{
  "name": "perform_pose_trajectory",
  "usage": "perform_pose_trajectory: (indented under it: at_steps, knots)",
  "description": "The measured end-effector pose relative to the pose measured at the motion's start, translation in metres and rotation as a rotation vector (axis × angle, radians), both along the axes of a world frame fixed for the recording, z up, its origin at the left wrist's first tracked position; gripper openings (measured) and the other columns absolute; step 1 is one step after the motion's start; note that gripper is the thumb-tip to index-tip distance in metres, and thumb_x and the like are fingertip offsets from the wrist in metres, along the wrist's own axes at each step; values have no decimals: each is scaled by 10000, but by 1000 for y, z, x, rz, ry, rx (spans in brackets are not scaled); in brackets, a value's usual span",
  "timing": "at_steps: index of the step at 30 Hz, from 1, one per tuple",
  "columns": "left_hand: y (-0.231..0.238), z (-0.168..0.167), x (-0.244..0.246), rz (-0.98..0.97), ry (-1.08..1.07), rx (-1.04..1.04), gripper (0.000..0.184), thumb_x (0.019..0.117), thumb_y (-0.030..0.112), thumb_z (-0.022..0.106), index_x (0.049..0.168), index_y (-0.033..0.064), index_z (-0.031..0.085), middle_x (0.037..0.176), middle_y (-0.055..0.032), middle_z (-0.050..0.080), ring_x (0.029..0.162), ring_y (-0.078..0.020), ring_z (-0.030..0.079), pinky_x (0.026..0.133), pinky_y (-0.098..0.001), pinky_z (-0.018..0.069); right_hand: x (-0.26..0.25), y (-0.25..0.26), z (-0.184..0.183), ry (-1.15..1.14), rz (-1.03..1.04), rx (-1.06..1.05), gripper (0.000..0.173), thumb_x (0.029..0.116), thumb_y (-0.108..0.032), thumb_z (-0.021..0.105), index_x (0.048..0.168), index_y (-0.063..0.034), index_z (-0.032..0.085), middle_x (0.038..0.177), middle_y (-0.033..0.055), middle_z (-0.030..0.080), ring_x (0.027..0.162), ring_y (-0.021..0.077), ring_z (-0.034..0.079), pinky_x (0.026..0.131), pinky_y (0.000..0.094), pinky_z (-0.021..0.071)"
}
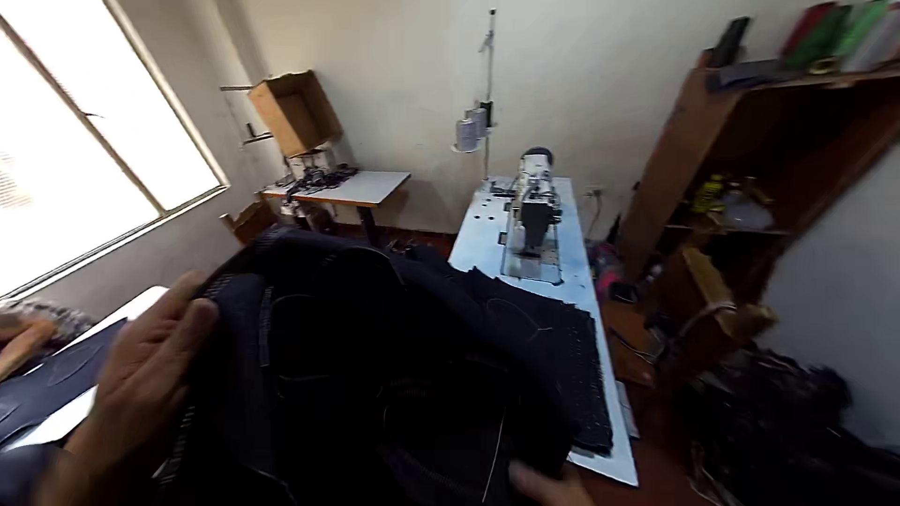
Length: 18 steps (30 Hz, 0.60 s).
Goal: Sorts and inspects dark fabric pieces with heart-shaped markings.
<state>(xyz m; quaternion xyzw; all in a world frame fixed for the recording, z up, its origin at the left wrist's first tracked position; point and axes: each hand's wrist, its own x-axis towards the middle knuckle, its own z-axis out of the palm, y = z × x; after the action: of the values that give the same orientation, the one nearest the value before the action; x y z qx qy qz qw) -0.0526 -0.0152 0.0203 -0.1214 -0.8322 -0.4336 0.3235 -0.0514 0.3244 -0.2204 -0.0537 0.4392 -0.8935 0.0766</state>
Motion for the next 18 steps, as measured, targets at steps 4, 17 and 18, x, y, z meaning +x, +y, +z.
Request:
perform_pose_trajectory:
  at_steps: [4, 17, 18]
  knots:
    - [-28, -33, -84, -122, -31, -181, 242, 1050, 337, 497, 1113, 202, 688, 951, 132, 685, 816, 48, 639, 733, -148, 557, -98, 82, 73, 56, -453, 409, 760, 672, -235, 932, 1280, 7, 546, 1007, 38, 749, 889, 140, 744, 789, 354, 659]
    - [84, -246, -199, 121, -356, -381, 535, 924, 128, 514, 1442, 7, 578, 942, -195, 698, 673, -321, 686, 594, -486, 584, -293, 30, -2, -50, -200, 1557, 927, 813, -548, 819, 1492, -21, 473, 1094, 206, 713, 987, 384, 693, 878, 594, 556]
    - [81, -240, -199, 86, -409, -383, 547, 938, 154, 544, 1464, 6, 553, 974, -200, 696, 682, -321, 688, 595, -484, 588, -289, -10, 1, 46, -149, 1437, 896, 835, -566, 785, 1501, -54, 474, 1008, 150, 722, 886, 311, 703, 822, 534, 580]
